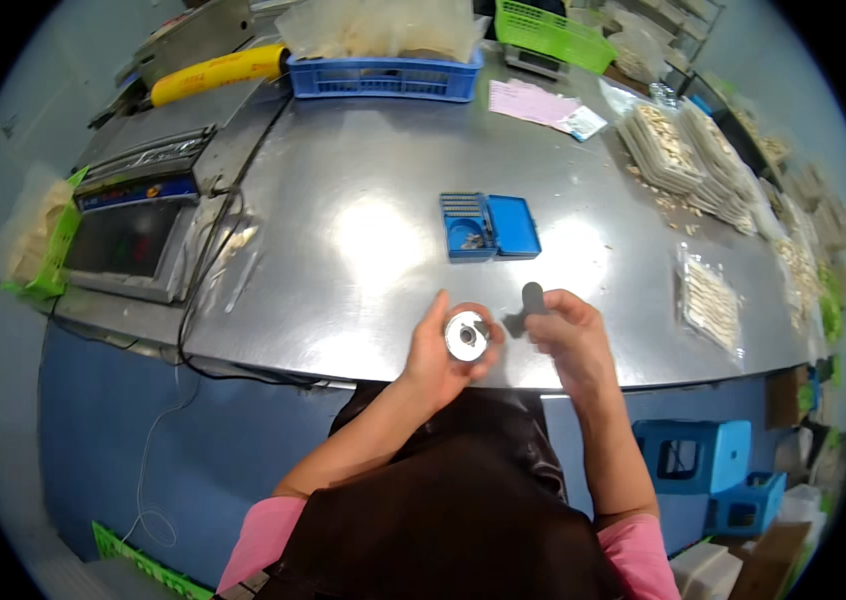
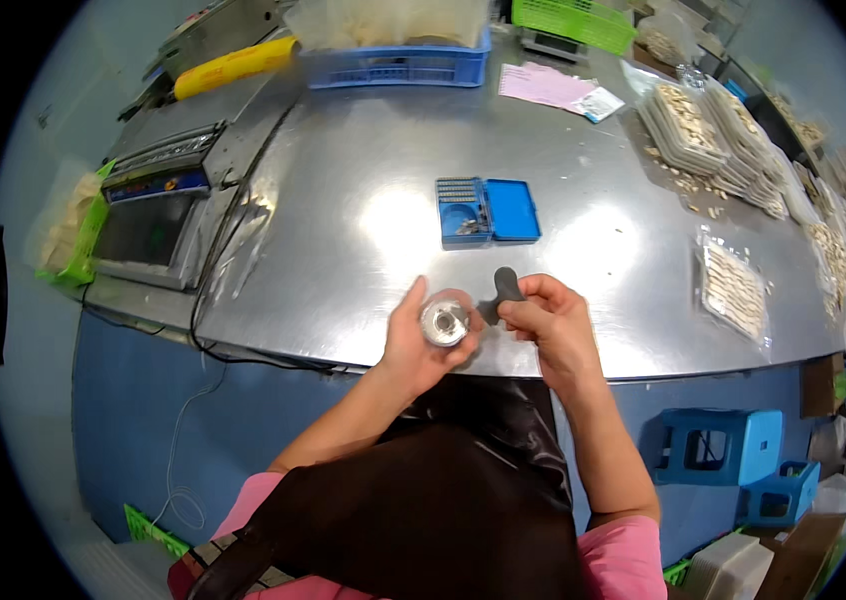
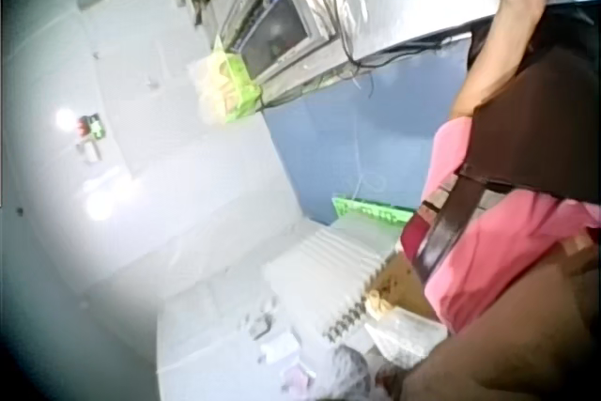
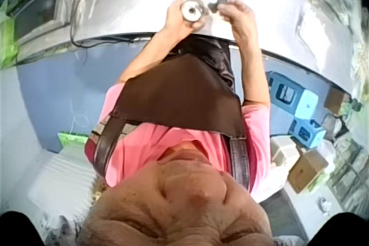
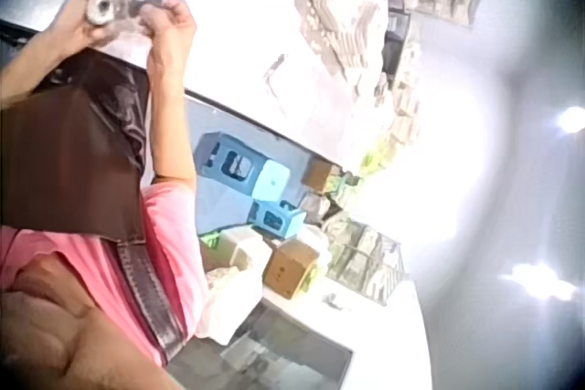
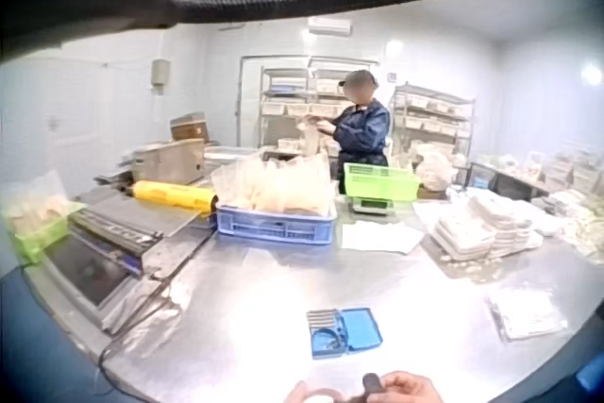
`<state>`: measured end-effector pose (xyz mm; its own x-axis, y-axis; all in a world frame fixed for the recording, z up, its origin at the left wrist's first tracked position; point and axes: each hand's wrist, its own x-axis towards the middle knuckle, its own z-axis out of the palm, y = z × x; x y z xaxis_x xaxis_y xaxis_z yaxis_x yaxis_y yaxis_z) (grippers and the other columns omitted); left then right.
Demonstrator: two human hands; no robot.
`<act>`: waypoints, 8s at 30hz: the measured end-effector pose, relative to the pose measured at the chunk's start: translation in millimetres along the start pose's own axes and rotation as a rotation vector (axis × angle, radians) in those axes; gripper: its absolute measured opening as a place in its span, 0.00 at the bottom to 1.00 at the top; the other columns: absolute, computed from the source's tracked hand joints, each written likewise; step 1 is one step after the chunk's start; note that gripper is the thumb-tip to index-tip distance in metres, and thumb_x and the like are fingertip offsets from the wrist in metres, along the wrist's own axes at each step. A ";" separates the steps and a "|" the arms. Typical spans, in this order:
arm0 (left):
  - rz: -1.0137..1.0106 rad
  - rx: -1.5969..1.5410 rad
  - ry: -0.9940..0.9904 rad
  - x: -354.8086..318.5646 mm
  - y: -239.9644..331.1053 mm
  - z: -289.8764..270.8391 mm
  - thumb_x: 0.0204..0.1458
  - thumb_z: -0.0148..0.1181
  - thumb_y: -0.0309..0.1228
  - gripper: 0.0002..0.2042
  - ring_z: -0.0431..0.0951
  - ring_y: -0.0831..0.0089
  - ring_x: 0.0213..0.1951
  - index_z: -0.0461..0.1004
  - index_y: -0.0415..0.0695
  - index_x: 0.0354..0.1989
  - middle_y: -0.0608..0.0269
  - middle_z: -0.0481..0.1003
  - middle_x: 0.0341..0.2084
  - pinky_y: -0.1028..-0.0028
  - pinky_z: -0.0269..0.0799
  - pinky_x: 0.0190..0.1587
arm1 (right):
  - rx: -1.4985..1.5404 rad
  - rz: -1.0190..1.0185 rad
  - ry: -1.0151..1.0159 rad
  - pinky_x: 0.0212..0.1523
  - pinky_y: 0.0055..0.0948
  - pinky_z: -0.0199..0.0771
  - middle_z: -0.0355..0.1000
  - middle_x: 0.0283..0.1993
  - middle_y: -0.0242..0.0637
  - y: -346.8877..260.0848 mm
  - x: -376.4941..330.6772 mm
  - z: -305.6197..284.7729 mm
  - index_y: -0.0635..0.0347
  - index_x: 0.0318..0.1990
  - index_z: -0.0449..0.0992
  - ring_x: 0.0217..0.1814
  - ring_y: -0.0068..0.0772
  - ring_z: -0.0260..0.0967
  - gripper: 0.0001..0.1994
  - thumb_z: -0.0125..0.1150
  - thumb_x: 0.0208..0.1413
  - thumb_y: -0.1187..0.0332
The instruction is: The person removes yellow gloves and places them on a metal table. They open a blue case containing small metal components and use a tool to manipulate a cylindrical metal part held in their left hand. The person appears to be assembling or repairing the part by inserting small components into it.
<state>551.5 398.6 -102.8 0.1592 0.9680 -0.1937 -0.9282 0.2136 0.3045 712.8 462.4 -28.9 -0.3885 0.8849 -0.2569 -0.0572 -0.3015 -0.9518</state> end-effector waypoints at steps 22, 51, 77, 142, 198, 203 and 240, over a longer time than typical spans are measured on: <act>-0.032 0.228 0.141 2.3 -6.7 10.8 0.62 0.31 0.49 0.24 0.64 0.77 0.15 0.69 0.44 0.27 0.66 0.69 0.17 0.79 0.56 0.17 | -0.892 -0.443 -0.094 0.18 0.34 0.69 0.69 0.17 0.47 13.5 9.7 37.3 0.67 0.28 0.64 0.15 0.40 0.69 0.10 0.56 0.53 0.69; -0.528 0.092 0.300 3.7 -9.1 6.0 0.50 0.44 0.40 0.14 0.54 0.76 0.10 0.60 0.49 0.14 0.66 0.62 0.12 0.78 0.46 0.12 | -1.616 -0.998 -0.906 0.10 0.29 0.62 0.61 0.15 0.32 4.2 19.7 16.5 0.61 0.29 0.64 0.11 0.34 0.64 0.12 0.60 0.49 0.64; 0.240 -0.121 -0.004 22.5 -15.4 -2.3 0.62 0.33 0.45 0.19 0.63 0.71 0.16 0.66 0.46 0.48 0.63 0.68 0.21 0.67 0.63 0.21 | -0.468 0.180 0.014 0.16 0.25 0.73 0.70 0.21 0.42 -13.4 20.3 62.3 0.74 0.31 0.68 0.16 0.30 0.70 0.11 0.47 0.56 0.71; 0.202 -0.123 0.059 22.9 -4.4 -4.1 0.64 0.33 0.43 0.20 0.72 0.69 0.48 0.66 0.42 0.51 0.61 0.71 0.45 0.66 0.65 0.53 | -1.027 -0.010 -0.173 0.22 0.27 0.72 0.73 0.22 0.40 -34.3 37.2 68.7 0.68 0.23 0.76 0.20 0.30 0.71 0.09 0.55 0.48 0.70; 0.197 -0.166 0.142 24.9 -6.6 -6.8 0.63 0.38 0.41 0.18 0.71 0.69 0.47 0.67 0.42 0.50 0.60 0.71 0.45 0.67 0.66 0.50 | -1.186 -0.038 -0.245 0.28 0.28 0.75 0.73 0.24 0.43 -40.9 29.7 75.9 0.67 0.28 0.77 0.23 0.31 0.71 0.05 0.56 0.45 0.76; 0.100 -0.264 0.090 29.9 -5.6 -14.6 0.63 0.38 0.41 0.19 0.73 0.70 0.44 0.69 0.40 0.50 0.60 0.72 0.43 0.67 0.68 0.52 | -1.807 -1.304 -0.801 0.36 0.27 0.73 0.69 0.29 0.30 -41.7 32.8 61.3 0.55 0.28 0.74 0.36 0.31 0.70 0.05 0.58 0.39 0.71; 0.175 -0.410 0.101 24.8 3.5 -6.4 0.65 0.34 0.39 0.18 0.68 0.56 0.52 0.65 0.37 0.47 0.51 0.68 0.43 0.59 0.66 0.59 | -0.996 -0.051 -0.076 0.34 0.24 0.71 0.74 0.31 0.35 -8.5 21.5 -59.5 0.67 0.47 0.73 0.31 0.23 0.70 0.13 0.57 0.53 0.78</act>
<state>550.1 422.5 -112.5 -0.0265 0.9629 -0.2686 -0.9979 -0.0412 -0.0493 759.6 505.0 -36.3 -0.4669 0.8530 -0.2333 0.7079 0.2023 -0.6767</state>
